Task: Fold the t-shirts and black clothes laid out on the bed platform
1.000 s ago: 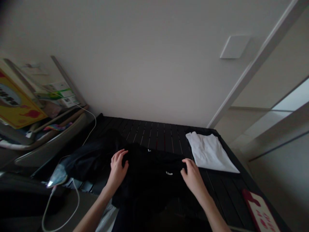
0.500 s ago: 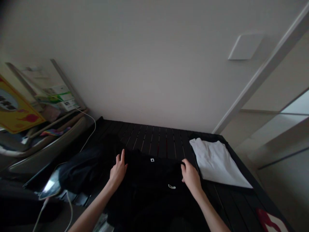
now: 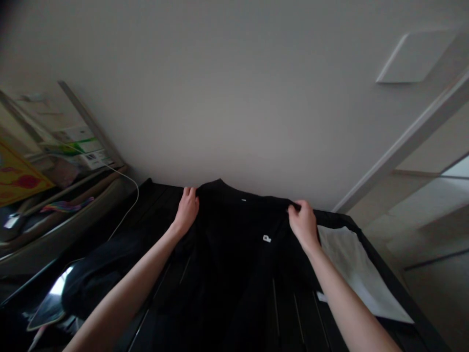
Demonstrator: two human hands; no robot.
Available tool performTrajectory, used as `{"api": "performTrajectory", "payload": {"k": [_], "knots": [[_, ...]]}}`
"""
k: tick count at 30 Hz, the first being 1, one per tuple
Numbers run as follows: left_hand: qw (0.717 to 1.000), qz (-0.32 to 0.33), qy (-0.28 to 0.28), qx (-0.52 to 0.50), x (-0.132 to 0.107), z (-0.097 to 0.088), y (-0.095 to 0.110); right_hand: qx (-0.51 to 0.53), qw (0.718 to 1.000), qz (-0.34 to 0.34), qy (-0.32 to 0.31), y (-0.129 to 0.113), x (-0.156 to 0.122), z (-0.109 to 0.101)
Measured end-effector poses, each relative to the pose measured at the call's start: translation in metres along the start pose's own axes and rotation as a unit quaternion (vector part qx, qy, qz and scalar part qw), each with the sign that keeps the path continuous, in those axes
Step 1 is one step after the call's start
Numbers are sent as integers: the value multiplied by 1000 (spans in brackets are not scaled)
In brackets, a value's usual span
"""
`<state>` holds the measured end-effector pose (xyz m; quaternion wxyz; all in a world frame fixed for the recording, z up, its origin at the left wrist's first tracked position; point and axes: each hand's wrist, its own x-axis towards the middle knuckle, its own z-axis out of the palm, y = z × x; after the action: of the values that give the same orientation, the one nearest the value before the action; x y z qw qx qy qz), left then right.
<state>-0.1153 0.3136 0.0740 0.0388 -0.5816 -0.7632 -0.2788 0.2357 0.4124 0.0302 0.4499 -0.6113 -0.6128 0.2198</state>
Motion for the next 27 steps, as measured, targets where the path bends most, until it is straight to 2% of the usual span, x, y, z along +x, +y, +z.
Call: {"api": "performTrajectory", "payload": {"k": [2,4,7,9,11,14,17,19,23,27], "knots": [[999,14,-27,34,21,24,5,-26,994,-108,11,-5,10,33],[996,40,-57,57,19,53,7,-72,981,-177,-18,3,-3,63],[988,80,-107,74,-19,96,1,-180,957,-200,-106,35,-51,100],[983,52,-148,96,-49,120,-9,-246,937,-184,-165,58,-83,116],[982,51,-148,110,-70,134,-21,-286,922,-164,-202,77,-102,124],[980,81,-149,109,-81,137,-42,-307,916,-156,-206,96,-103,123],[981,85,-135,109,-78,127,-59,-314,924,-143,-163,113,-84,114],[984,63,-112,122,-77,122,-64,-320,922,-144,-163,125,-68,107],[984,30,-104,142,-83,127,-59,-329,896,-183,-236,141,-36,100],[983,16,-120,137,-91,138,-41,-346,881,-185,-265,144,-15,101]]}}
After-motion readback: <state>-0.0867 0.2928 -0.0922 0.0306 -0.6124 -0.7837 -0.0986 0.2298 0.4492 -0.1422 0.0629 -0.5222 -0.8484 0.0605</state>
